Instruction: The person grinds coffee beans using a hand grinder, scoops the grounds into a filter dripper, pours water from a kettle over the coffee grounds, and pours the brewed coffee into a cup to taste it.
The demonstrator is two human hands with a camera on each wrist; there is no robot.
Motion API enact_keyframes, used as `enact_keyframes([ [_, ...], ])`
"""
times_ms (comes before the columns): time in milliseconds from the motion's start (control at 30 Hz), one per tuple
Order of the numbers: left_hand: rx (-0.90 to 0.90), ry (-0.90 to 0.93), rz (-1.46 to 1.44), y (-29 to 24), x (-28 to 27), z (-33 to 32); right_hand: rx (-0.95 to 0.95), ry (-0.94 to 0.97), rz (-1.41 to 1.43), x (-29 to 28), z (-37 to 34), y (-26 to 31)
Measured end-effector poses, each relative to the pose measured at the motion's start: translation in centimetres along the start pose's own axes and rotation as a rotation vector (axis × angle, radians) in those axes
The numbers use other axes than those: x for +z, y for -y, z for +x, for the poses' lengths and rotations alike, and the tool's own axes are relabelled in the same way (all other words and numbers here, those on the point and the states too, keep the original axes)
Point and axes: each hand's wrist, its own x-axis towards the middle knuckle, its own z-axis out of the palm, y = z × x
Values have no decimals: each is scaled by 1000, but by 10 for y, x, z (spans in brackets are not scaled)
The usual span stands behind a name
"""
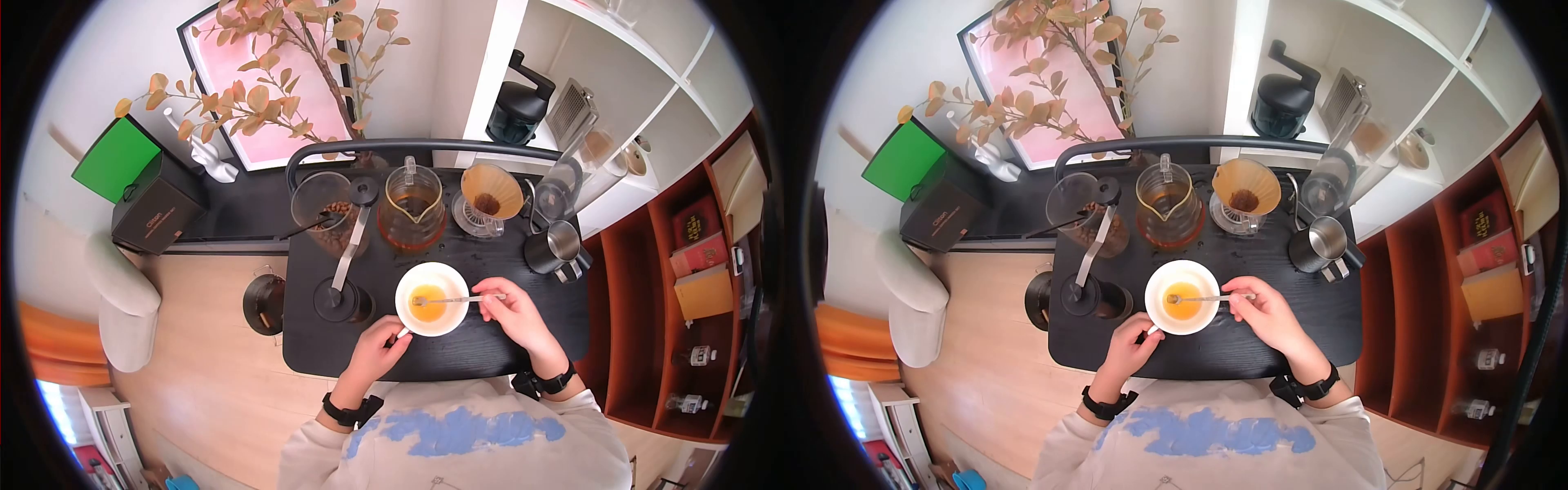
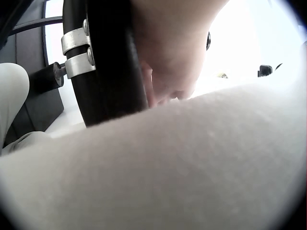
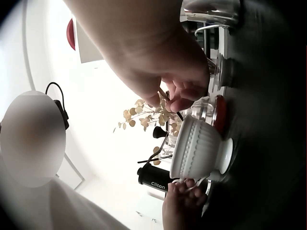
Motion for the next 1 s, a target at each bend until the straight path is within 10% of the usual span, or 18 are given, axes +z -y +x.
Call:
enact_keyframes([
  [267, -201, 191, -108, -10, -4, 7, -147, -83, -70, 6, -3, 4],
  [600, -248, 162, -419, -12, 1, 0, -661, -35, -867, -6, -28, 35],
  [867, -179, 153, -491, -26, -14, -19, -767, -89, -760, -9, -39, 24],
  [1000, -142, 94, -522, -31, -31, -35, -696, -240, -90, -4, -40, 12],
])
